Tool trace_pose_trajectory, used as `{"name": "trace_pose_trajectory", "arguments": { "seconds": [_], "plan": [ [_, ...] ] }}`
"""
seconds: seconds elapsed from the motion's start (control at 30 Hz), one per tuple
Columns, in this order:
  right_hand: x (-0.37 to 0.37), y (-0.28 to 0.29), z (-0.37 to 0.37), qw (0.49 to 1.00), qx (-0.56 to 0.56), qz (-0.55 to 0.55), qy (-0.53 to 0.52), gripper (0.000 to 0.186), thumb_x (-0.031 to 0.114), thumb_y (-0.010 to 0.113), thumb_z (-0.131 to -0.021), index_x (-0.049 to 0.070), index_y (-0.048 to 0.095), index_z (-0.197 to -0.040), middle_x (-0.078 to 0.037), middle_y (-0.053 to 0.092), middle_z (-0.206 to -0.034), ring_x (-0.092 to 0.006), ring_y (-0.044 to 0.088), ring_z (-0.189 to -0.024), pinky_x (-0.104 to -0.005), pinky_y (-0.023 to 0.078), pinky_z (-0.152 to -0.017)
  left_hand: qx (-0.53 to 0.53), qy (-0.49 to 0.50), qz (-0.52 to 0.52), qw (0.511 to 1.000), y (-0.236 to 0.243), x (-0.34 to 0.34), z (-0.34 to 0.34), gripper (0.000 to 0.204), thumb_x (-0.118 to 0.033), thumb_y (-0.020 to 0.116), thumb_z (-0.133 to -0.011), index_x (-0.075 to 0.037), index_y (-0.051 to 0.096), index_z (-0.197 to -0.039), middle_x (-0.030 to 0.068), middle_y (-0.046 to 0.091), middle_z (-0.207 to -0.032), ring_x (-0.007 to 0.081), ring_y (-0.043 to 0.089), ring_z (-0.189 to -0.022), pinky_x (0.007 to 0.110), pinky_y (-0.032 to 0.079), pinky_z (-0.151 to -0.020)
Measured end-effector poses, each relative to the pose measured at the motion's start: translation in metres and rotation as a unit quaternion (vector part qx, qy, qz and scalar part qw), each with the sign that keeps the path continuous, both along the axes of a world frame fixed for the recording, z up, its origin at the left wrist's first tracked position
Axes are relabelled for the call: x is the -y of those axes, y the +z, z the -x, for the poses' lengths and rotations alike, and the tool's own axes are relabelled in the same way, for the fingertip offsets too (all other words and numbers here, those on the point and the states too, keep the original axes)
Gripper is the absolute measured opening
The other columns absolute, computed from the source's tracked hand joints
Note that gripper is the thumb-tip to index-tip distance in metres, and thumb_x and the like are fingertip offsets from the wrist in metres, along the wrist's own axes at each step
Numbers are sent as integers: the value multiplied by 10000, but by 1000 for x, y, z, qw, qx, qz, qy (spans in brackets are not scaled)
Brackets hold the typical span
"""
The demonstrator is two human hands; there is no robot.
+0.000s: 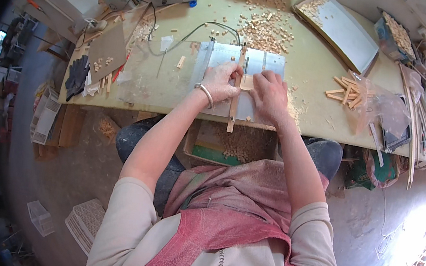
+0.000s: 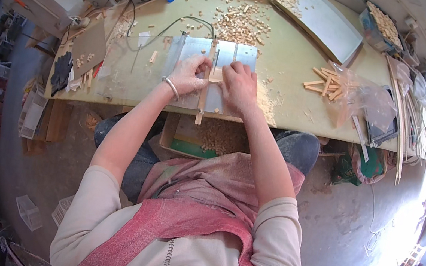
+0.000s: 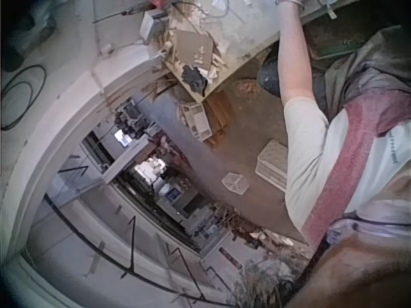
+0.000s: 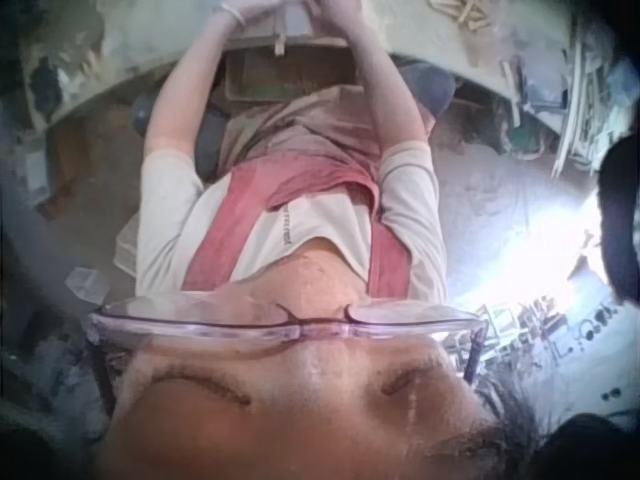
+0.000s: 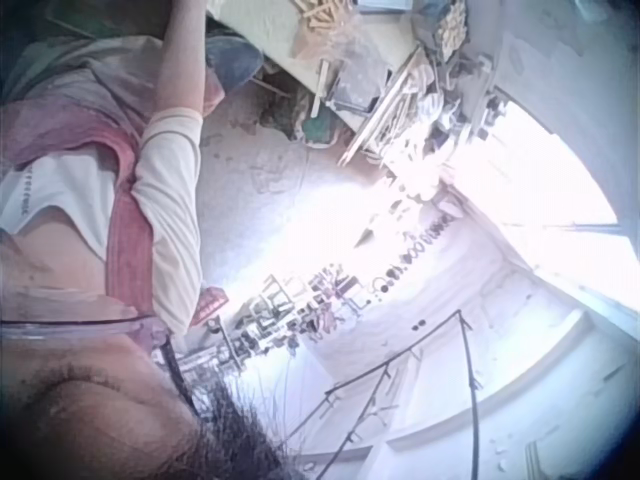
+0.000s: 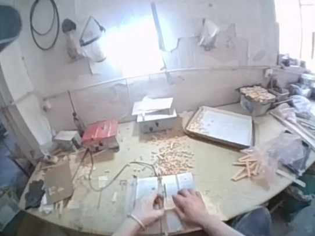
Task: The person sits on the floor and repeatedly feeds small wooden sticks into a table-mounted shaping machine. They guide each stick through the cutter with both hands, then place the finished pieces on the table to the right. The process is repeated continuously throughout the clip.
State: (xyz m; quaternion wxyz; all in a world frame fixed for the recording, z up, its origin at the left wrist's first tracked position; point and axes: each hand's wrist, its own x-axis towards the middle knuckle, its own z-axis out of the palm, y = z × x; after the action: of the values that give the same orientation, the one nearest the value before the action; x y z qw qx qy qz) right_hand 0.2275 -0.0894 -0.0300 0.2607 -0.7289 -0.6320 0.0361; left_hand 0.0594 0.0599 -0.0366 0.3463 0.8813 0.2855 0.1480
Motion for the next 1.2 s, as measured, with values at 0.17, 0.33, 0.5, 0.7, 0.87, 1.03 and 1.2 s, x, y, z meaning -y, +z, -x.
{"name": "trace_pose_trajectory", "arguments": {
  "seconds": [0.17, 0.33, 0.5, 0.7, 0.87, 1.03, 1.2],
  "plan": [
    [-8, -3, -6, 1000, -1, 3, -6, 333, 209, 768, -881, 107, 674, -1183, -103, 623, -1263, -331, 550, -1238, -487, 438, -1024, -9, -3, -7, 1000, 2, -8, -7, 442, -232, 802, -729, -84, 674, -1125, 58, 649, -952, 202, 633, -874, 345, 560, -825],
    [-20, -1, -10, 1000, -3, 7, -17, 340, 235, 759, -891, 115, 675, -1198, -100, 622, -1258, -332, 546, -1242, -486, 428, -1037, -16, 3, -26, 1000, 1, -18, -12, 447, -268, 798, -732, -104, 678, -1129, 64, 638, -955, 221, 633, -883, 363, 549, -836],
    [-13, 3, -12, 999, -1, 33, -8, 361, 233, 750, -898, 113, 677, -1230, -102, 623, -1256, -335, 541, -1252, -490, 427, -1043, -79, -27, -79, 993, 18, -3, 1, 464, -335, 809, -729, -127, 680, -1123, 88, 630, -1042, 267, 636, -975, 382, 524, -882],
    [33, -6, 6, 1000, 1, -16, 0, 357, 230, 746, -882, 116, 685, -1215, -104, 626, -1240, -343, 559, -1221, -498, 449, -1007, -99, -130, 59, 985, 43, 32, 39, 419, -336, 817, -781, -136, 688, -1127, 93, 578, -1089, 241, 597, -1071, 393, 508, -960],
    [33, -7, 26, 999, -12, -28, 24, 374, 223, 768, -858, 113, 689, -1207, -103, 625, -1245, -348, 567, -1208, -506, 453, -1008, -47, -36, 28, 998, 31, 32, 36, 449, -256, 833, -765, -64, 668, -1135, 100, 597, -1057, 234, 623, -951, 369, 547, -880],
    [34, -6, 26, 999, -20, -40, 25, 377, 211, 791, -846, 112, 692, -1196, -101, 623, -1242, -350, 567, -1201, -500, 454, -1014, -38, -31, -26, 998, 16, 36, 26, 482, -265, 835, -727, -67, 657, -1129, 92, 612, -1013, 240, 644, -917, 373, 556, -851],
    [34, -5, 25, 999, -24, -18, 26, 384, 224, 801, -847, 112, 693, -1198, -99, 621, -1243, -348, 561, -1207, -492, 453, -1018, -56, -8, -28, 998, 15, 40, 24, 475, -297, 811, -701, -132, 657, -1118, 80, 639, -1060, 274, 666, -1025, 427, 516, -906]
  ]
}}
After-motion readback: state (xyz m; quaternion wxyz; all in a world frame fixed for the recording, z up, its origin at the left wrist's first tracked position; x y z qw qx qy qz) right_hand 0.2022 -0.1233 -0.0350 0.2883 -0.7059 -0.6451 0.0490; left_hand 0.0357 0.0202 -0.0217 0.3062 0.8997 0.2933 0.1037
